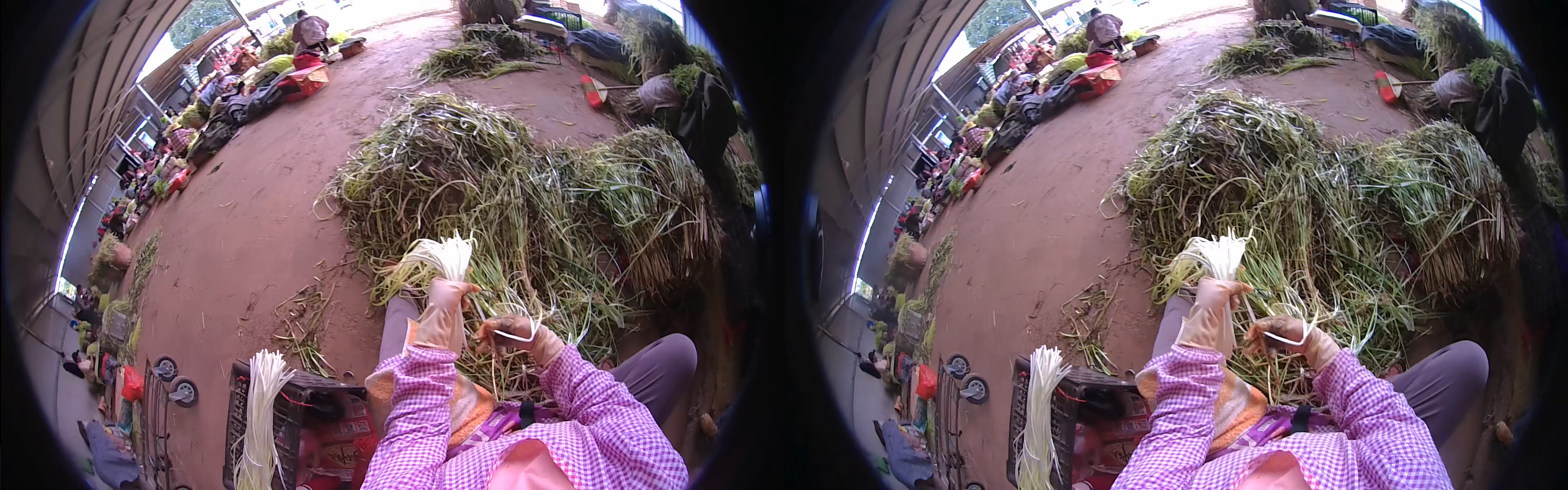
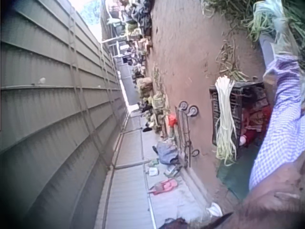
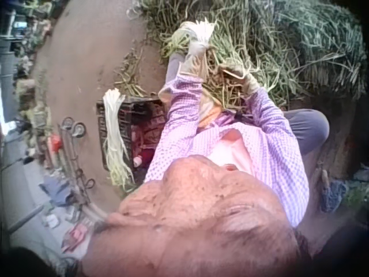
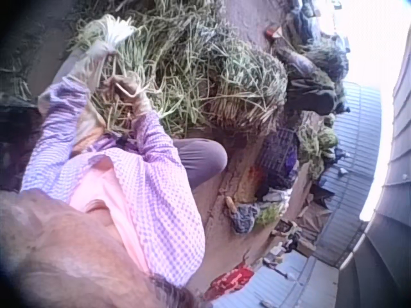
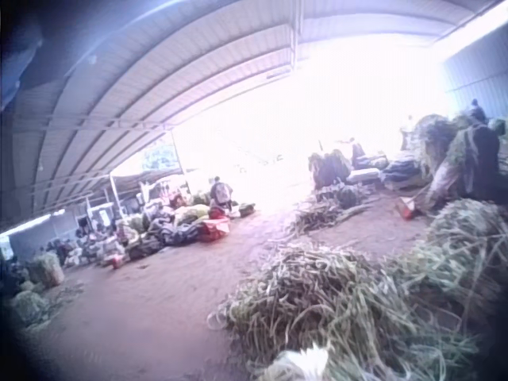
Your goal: The person sits on the ground and repeatedly strips the green outer sheaths from long white stalks by hand. They hold a bundle of stalks in one hand and pull off the sheaths with the other, discarding the waste onto a growing pile beside them.
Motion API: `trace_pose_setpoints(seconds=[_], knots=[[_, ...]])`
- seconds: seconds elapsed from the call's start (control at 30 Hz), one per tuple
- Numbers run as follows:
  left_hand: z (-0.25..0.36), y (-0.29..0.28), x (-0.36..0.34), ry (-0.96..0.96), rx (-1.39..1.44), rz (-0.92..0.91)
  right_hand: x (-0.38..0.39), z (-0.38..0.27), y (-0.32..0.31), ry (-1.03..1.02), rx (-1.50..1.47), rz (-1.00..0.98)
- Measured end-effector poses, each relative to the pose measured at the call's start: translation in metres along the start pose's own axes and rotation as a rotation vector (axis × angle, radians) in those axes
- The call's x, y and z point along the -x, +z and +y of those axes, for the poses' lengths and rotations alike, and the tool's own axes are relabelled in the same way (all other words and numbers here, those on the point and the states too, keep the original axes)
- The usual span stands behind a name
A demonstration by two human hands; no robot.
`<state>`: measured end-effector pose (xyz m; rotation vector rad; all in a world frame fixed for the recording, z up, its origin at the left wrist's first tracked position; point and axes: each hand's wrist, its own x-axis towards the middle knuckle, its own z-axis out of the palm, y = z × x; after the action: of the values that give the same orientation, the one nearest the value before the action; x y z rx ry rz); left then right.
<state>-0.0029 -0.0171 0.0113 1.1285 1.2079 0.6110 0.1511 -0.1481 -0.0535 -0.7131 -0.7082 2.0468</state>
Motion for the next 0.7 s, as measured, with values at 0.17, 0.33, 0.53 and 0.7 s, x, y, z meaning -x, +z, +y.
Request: trace_pose_setpoints(seconds=[0.17,0.33,0.53,0.7], knots=[[0.002,0.002,0.011,0.012,0.000,0.039,0.019,-0.017,-0.020,-0.245,-0.524,0.230],[0.004,0.018,0.034,0.019,0.301,-0.439,0.003,-0.006,-0.012,-0.195,-0.459,0.288],[-0.007,0.024,0.037,-0.058,0.070,-0.518,-0.020,0.015,0.000,-0.068,-0.509,0.395],[-0.016,0.017,0.042,-0.062,-0.003,-0.497,-0.015,0.010,-0.011,0.054,-0.592,0.143]])
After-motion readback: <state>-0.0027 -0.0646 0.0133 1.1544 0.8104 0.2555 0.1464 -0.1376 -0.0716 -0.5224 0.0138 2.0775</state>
